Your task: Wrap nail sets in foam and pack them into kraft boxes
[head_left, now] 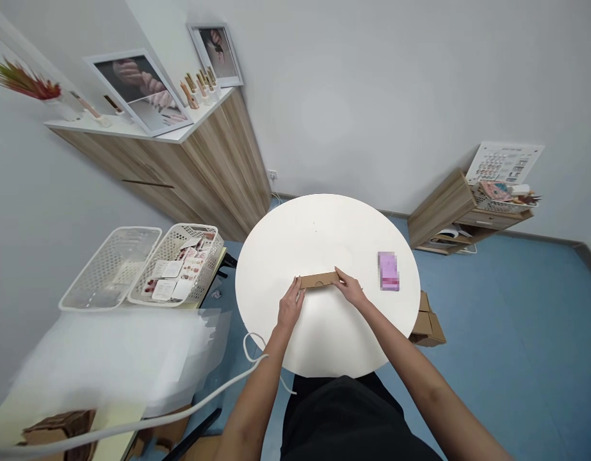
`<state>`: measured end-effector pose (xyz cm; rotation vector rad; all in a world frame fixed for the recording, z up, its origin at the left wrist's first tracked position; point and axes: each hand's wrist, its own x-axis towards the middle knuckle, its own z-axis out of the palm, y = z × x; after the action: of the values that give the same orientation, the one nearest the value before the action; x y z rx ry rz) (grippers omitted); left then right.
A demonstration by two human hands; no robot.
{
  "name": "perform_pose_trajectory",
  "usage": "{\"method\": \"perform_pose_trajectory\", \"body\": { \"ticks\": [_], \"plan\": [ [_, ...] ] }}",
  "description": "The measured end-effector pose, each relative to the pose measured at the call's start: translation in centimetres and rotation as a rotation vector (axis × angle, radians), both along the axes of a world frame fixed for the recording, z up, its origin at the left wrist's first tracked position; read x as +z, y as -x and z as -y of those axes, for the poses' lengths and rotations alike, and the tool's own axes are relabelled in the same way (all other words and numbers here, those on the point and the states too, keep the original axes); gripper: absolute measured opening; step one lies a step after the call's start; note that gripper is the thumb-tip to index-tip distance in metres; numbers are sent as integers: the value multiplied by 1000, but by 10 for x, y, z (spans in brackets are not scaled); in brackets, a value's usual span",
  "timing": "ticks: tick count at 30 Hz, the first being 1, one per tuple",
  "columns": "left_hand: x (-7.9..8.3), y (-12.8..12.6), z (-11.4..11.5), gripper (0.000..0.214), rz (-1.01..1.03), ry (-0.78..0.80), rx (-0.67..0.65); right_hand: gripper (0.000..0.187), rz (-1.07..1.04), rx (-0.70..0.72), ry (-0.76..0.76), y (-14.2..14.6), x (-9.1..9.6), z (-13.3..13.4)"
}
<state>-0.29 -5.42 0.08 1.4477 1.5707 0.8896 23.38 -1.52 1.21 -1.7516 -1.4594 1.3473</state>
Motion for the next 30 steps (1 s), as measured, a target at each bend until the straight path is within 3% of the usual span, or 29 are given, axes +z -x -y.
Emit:
{"method": "perform_pose_trajectory", "body": {
  "ticks": [8,10,14,19,22,25,30],
  "plan": [
    [-10,0,14,52,-11,-54,-18,40,-150,-23,-53,2,2,5],
    [-7,-1,18,57,29,-5,10,47,-260,-100,-4,7,1,12],
    [-2,-9,18,60,153,207,209,45,-431,-384,85,21,0,32],
    [4,-28,16,52,215,347,257,36,-419,-536,-118,19,13,60],
    [13,-47,26,53,296,320,262,40,-434,-581,-206,-1,23,78],
    [27,-78,42,51,358,242,145,53,-490,-670,-214,-37,25,99],
    [45,-173,81,58,260,137,-66,63,-471,-769,-159,-134,14,144]
  ]
}}
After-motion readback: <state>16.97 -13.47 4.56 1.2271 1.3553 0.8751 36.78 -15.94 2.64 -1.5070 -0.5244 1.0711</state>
